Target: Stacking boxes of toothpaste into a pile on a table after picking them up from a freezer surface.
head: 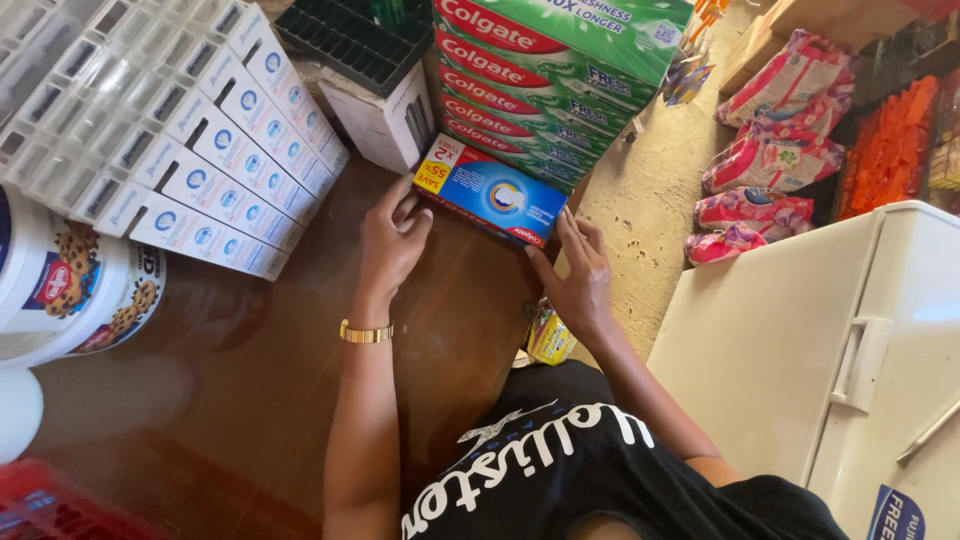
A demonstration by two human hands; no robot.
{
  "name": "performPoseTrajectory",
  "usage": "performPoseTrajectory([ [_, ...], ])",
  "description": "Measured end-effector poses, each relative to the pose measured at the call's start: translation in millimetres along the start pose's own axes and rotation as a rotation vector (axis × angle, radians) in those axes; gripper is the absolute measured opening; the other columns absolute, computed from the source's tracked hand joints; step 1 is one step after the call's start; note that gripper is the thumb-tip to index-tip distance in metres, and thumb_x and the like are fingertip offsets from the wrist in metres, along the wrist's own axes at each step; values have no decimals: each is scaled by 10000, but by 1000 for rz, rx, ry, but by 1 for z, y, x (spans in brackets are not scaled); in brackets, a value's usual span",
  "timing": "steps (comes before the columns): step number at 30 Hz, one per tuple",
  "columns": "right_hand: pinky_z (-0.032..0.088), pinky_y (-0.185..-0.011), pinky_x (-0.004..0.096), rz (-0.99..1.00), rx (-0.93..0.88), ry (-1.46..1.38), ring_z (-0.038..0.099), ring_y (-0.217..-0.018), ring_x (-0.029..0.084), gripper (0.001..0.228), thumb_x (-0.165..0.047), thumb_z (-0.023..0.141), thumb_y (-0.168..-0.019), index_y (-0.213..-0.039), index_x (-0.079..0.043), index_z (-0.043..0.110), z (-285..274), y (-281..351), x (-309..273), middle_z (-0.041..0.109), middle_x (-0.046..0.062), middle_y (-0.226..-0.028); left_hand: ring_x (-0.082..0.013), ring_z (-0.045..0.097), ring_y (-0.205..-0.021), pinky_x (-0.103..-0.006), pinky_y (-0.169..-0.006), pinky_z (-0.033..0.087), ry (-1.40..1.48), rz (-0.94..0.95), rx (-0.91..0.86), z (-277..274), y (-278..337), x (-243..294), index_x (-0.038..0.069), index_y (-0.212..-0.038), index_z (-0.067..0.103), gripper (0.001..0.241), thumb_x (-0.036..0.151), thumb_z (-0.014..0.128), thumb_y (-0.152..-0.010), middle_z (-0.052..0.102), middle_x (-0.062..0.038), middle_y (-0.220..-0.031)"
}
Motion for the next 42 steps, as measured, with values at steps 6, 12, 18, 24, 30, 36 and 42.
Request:
performPoseTrajectory([
  [6, 519, -1041, 425, 3, -3, -14, 592, -1253, 336, 662, -156, 835, -878, -1433, 73, 556, -3, 2, 11, 652, 225, -1377, -213, 625, -1316, -315, -1058, 536, -3, -24, -25, 5, 4, 10, -69, -1444, 514, 523, -11, 642, -940, 662, -176, -1379],
  [12, 519, -1066, 418, 31, -34, -75, 605, -1272, 320, 662, -163, 830, -891, -1450, 58, 552, -2, -3, 19, 637, 190, -1398, -187, 642, -1262, -295, -1049, 526, 50, -18, -32, 1, 2, 3, -78, -1419, 547, 479, 11, 666, -963, 667, -156, -1367],
  [18, 509, -1073, 431, 31, -63, -87, 595, -1261, 331, 675, -152, 818, -909, -1473, 70, 520, 0, -5, 15, 605, 178, -1475, -169, 637, -1257, -283, -1048, 520, 22, 1, -18, -1, 2, 9, -68, -1418, 548, 474, -1, 657, -962, 659, -137, -1373],
  [24, 510, -1062, 431, 18, -51, -96, 602, -1263, 341, 690, -159, 826, -909, -1490, 36, 509, 0, -3, 18, 593, 178, -1487, -168, 642, -1238, -283, -1038, 526, 13, 7, -30, 0, 3, 13, -66, -1420, 559, 465, -4, 644, -967, 681, -139, -1348],
  [30, 545, -951, 397, 93, -88, -153, 626, -1169, 306, 685, -153, 811, -893, -1493, -3, 516, -5, -6, 12, 620, 165, -1471, -202, 635, -1283, -296, -1049, 523, -58, -28, -37, -6, 1, 12, -59, -1429, 534, 487, -12, 649, -959, 650, -157, -1393],
  [36, 523, -1007, 414, 78, -77, -100, 598, -1237, 325, 670, -170, 805, -903, -1494, -23, 527, -7, 3, 20, 632, 182, -1402, -218, 633, -1287, -300, -1049, 522, -36, -10, -20, -8, -5, -17, -64, -1434, 522, 500, -14, 637, -950, 649, -176, -1391],
  [42, 468, -1099, 455, 28, -108, -68, 532, -1337, 363, 641, -186, 782, -925, -1485, -25, 515, -12, 12, 9, 602, 157, -1466, -202, 649, -1257, -288, -1020, 522, -75, 4, -48, -10, -3, -3, -70, -1414, 547, 465, -5, 630, -960, 678, -162, -1354],
])
Point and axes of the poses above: each hand's wrist, its own y-axis away from the middle knuckle, its own z-axis out of the palm, x = y × z, the point moved 4 cm from there along -y, towards the middle knuckle
